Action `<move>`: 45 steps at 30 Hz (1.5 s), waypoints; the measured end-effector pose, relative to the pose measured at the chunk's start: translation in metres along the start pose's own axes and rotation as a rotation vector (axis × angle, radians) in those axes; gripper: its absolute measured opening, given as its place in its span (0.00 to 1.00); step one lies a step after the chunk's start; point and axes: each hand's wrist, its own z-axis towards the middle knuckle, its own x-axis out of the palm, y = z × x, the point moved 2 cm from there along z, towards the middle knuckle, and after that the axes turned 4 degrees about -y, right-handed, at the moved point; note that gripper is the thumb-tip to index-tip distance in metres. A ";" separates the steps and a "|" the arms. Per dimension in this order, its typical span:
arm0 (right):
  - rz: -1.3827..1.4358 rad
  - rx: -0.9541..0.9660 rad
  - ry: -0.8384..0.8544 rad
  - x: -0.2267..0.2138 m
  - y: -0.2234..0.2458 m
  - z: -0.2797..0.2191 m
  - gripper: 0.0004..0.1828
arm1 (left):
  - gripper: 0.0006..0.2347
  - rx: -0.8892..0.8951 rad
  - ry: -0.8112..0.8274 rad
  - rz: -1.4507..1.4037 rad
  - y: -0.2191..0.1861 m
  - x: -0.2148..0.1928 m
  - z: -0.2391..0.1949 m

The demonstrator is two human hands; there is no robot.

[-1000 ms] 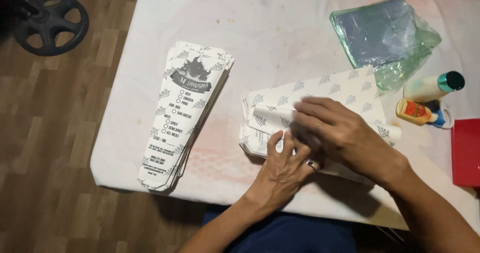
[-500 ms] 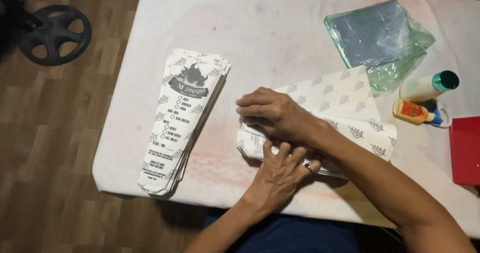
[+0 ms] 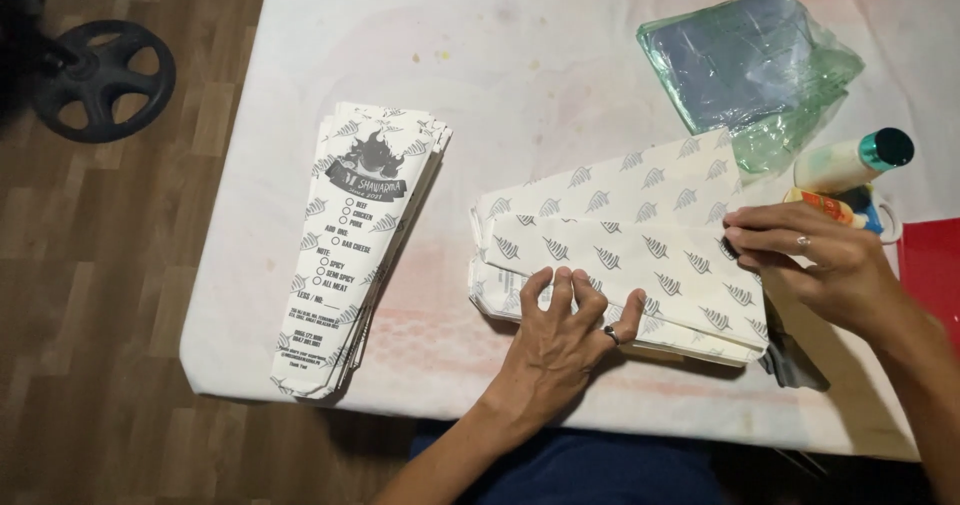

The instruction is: Folding and taping stacks of printed paper wrappers on a work table.

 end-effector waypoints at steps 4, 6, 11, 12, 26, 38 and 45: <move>0.044 -0.114 0.122 0.045 0.006 0.047 0.24 | 0.34 0.031 0.055 0.039 0.001 0.001 0.000; 0.204 -0.273 0.198 0.085 0.033 0.090 0.21 | 0.35 0.018 0.099 0.052 -0.001 0.001 -0.002; 0.348 -0.490 0.162 0.137 0.097 0.156 0.08 | 0.19 -0.028 -0.032 -0.088 0.001 -0.010 0.003; 0.361 -0.500 0.143 0.141 0.101 0.161 0.08 | 0.16 -0.042 -0.020 -0.088 0.001 -0.009 0.004; 0.162 -0.044 0.017 0.012 -0.009 0.024 0.19 | 0.29 0.023 0.071 0.077 0.001 -0.004 0.000; 0.388 -0.455 0.180 0.134 0.103 0.156 0.08 | 0.10 -0.054 -0.002 -0.042 -0.002 0.005 -0.002; 0.042 -0.044 -0.096 0.029 0.008 0.031 0.12 | 0.24 -0.096 0.103 -0.159 -0.001 0.002 0.004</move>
